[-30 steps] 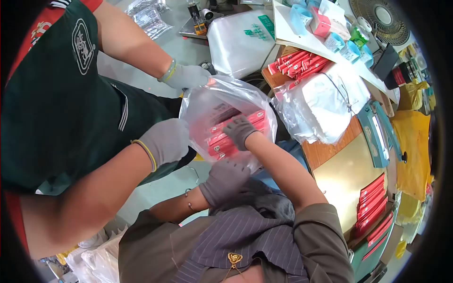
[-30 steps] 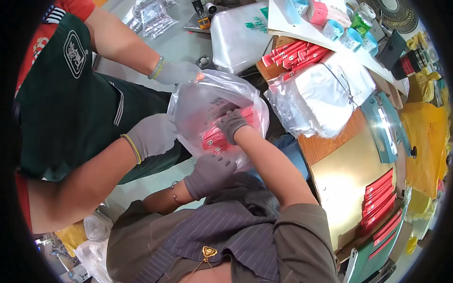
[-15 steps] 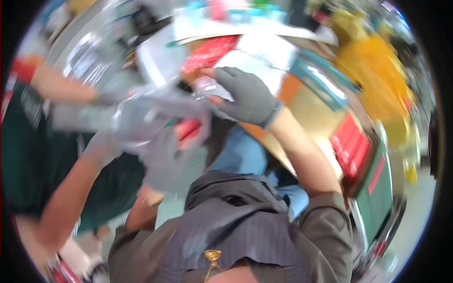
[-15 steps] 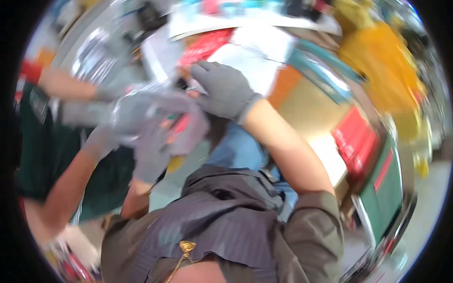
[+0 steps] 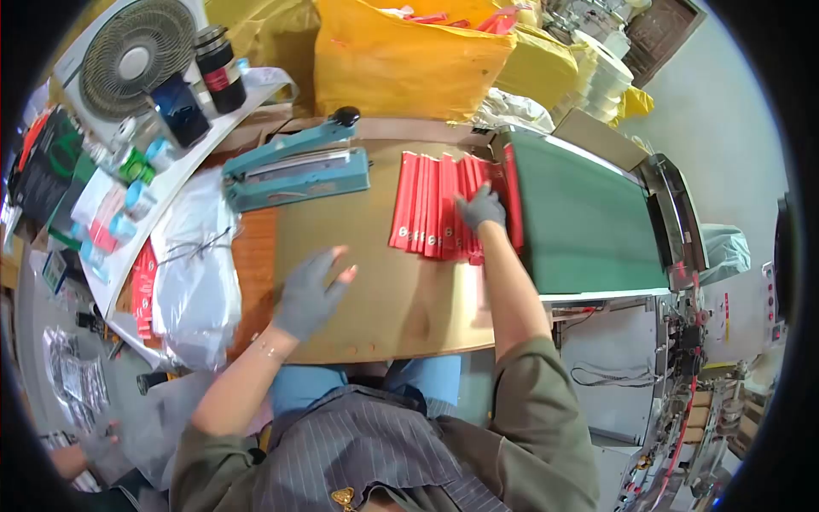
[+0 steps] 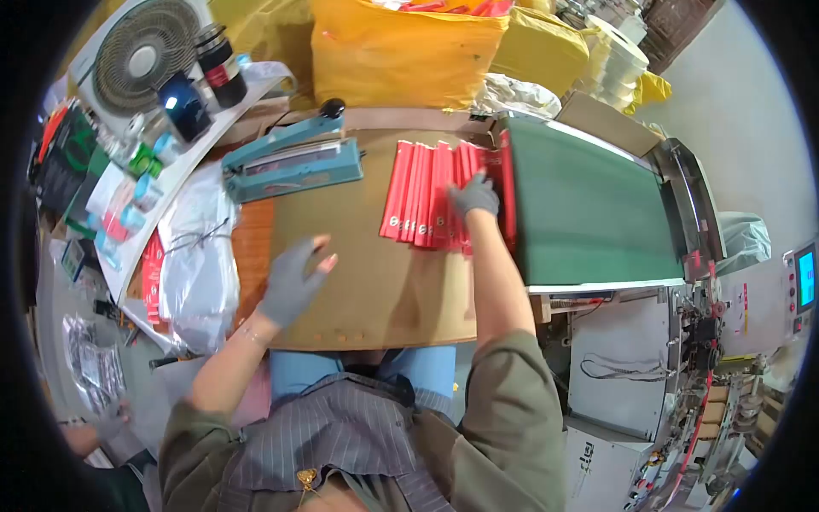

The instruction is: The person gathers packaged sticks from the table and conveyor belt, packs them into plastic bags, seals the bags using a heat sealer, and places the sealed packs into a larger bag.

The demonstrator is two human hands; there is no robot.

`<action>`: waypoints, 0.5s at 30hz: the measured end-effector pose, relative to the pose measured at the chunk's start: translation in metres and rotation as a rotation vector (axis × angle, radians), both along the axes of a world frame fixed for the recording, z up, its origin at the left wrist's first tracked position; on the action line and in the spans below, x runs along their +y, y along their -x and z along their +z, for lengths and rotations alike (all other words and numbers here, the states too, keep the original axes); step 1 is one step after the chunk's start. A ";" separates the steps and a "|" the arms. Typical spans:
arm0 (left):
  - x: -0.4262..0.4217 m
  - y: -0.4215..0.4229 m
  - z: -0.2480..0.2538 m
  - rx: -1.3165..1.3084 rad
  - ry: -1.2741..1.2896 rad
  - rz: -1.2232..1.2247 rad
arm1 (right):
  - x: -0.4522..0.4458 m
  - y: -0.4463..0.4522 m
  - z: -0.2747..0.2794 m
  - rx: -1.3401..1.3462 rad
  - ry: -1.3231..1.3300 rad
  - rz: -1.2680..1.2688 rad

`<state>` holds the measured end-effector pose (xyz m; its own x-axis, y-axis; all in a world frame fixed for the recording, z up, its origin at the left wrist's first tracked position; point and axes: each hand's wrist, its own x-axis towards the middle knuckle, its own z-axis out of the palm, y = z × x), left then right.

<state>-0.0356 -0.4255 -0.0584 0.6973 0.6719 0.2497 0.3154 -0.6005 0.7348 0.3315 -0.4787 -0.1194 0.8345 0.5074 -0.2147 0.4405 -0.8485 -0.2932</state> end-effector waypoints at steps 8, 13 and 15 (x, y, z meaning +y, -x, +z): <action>0.061 -0.189 -0.098 0.054 0.017 0.309 | 0.010 -0.027 -0.011 -0.198 -0.309 -0.151; 0.073 -0.215 -0.104 -0.047 0.698 -0.070 | 0.015 0.000 0.008 0.093 -0.288 -0.016; 0.057 -0.217 -0.079 -0.317 1.438 0.037 | 0.015 0.034 0.014 0.511 -0.486 0.112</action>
<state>0.1810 -0.3690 -0.1371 0.7191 0.4847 -0.4979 0.0295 0.6946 0.7188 0.2975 -0.4637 -0.1057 0.6270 0.7220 -0.2927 0.2236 -0.5267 -0.8201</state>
